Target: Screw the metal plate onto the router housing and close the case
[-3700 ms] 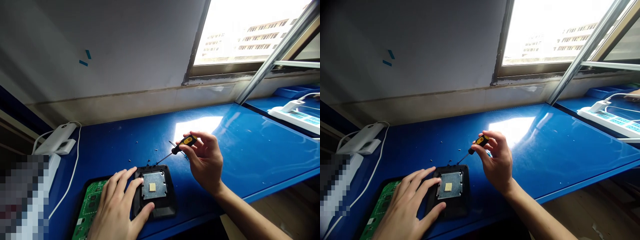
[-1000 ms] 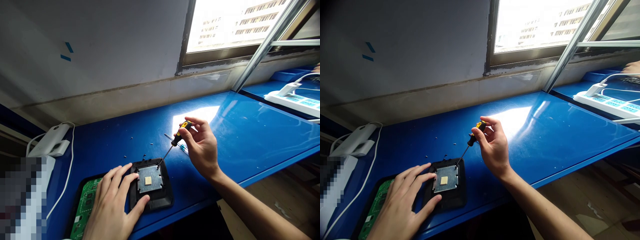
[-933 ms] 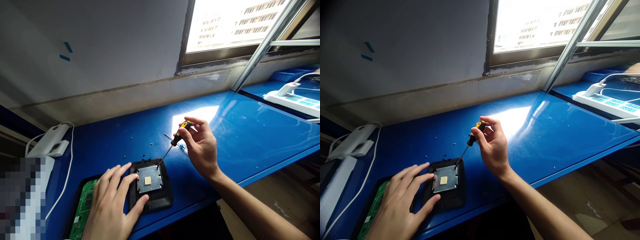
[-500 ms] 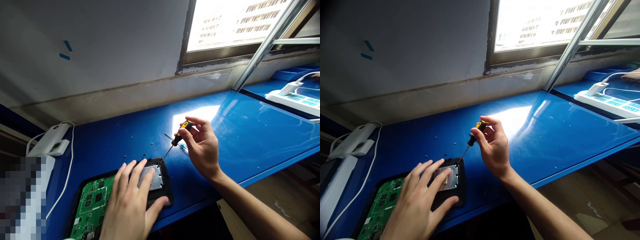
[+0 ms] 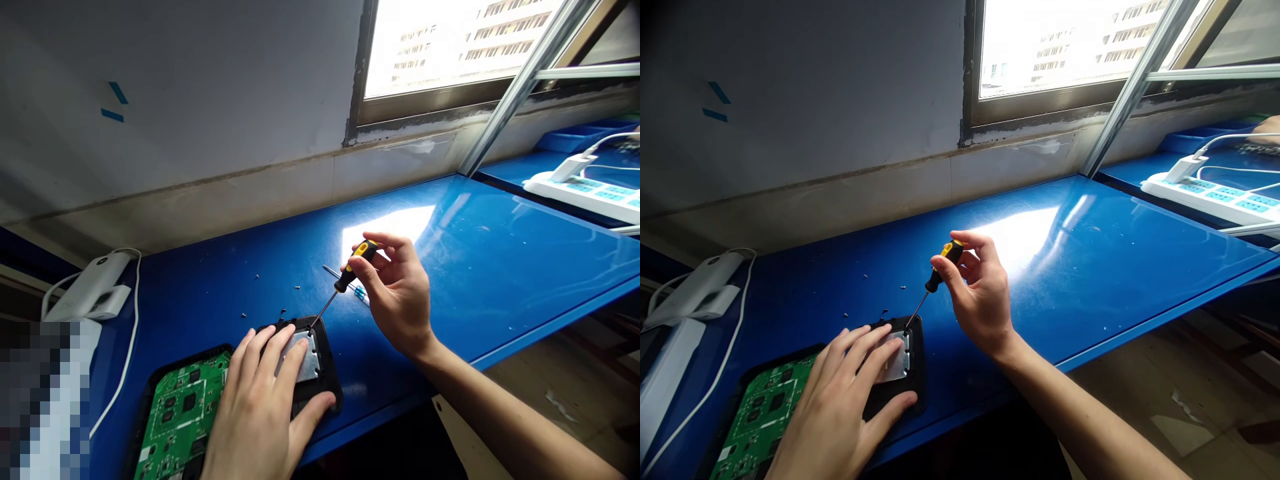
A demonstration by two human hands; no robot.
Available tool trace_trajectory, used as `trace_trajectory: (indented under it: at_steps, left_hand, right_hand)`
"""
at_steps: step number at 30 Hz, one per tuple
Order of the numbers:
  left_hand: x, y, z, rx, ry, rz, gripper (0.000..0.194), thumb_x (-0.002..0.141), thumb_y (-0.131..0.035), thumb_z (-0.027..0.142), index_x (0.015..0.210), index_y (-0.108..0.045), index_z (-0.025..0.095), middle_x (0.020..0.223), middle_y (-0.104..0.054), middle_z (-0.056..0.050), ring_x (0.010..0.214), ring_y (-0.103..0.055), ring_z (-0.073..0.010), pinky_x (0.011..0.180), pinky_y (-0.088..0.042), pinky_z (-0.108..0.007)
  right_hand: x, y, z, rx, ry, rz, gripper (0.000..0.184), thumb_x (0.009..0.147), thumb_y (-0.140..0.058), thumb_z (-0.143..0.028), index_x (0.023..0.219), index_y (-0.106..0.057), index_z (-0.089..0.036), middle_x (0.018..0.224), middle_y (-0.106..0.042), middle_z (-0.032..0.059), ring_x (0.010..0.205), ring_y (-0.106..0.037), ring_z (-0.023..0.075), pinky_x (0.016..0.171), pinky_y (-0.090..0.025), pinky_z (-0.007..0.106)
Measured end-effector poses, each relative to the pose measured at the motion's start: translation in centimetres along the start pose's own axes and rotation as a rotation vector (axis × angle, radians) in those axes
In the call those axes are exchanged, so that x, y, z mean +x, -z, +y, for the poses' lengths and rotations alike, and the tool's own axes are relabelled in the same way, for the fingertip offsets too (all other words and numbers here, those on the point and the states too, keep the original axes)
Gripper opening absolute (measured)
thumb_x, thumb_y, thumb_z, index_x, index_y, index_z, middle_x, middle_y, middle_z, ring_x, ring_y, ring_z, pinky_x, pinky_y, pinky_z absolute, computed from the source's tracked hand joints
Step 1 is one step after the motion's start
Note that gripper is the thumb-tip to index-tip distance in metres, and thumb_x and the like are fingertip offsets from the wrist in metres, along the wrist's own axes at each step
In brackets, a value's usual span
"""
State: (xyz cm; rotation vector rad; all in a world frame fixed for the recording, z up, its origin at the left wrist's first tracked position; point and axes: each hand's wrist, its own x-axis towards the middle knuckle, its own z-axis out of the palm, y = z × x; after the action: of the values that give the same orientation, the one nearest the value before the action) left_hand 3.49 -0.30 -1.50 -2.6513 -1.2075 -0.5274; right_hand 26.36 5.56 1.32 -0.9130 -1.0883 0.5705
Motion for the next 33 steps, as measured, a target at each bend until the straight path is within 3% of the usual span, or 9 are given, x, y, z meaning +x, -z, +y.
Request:
trace_trajectory:
  at_steps: [25, 33]
  left_hand:
    - [-0.08, 0.11, 0.19, -0.024, -0.006, -0.041, 0.05, 0.1, -0.064, 0.049, 0.144, -0.059, 0.025, 0.139, -0.07, -0.012, 0.125, -0.063, -0.0367, 0.102, -0.057, -0.063]
    - [0.33, -0.02, 0.17, -0.045, 0.005, -0.041, 0.046, 0.101, -0.062, 0.043, 0.143, -0.059, 0.025, 0.138, -0.07, -0.011, 0.125, -0.064, -0.0363, 0.101, -0.058, -0.062]
  right_hand:
    - [-0.18, 0.01, -0.11, -0.032, 0.02, -0.023, 0.033, 0.087, -0.079, -0.033, 0.112, -0.06, -0.026, 0.093, -0.069, 0.0007, 0.081, -0.077, 0.018, 0.07, -0.07, 0.032]
    - [-0.4, -0.02, 0.07, -0.021, 0.082, -0.041, 0.031, 0.088, -0.08, -0.027, 0.113, -0.062, -0.026, 0.094, -0.068, -0.0006, 0.082, -0.076, 0.0155, 0.072, -0.07, 0.028]
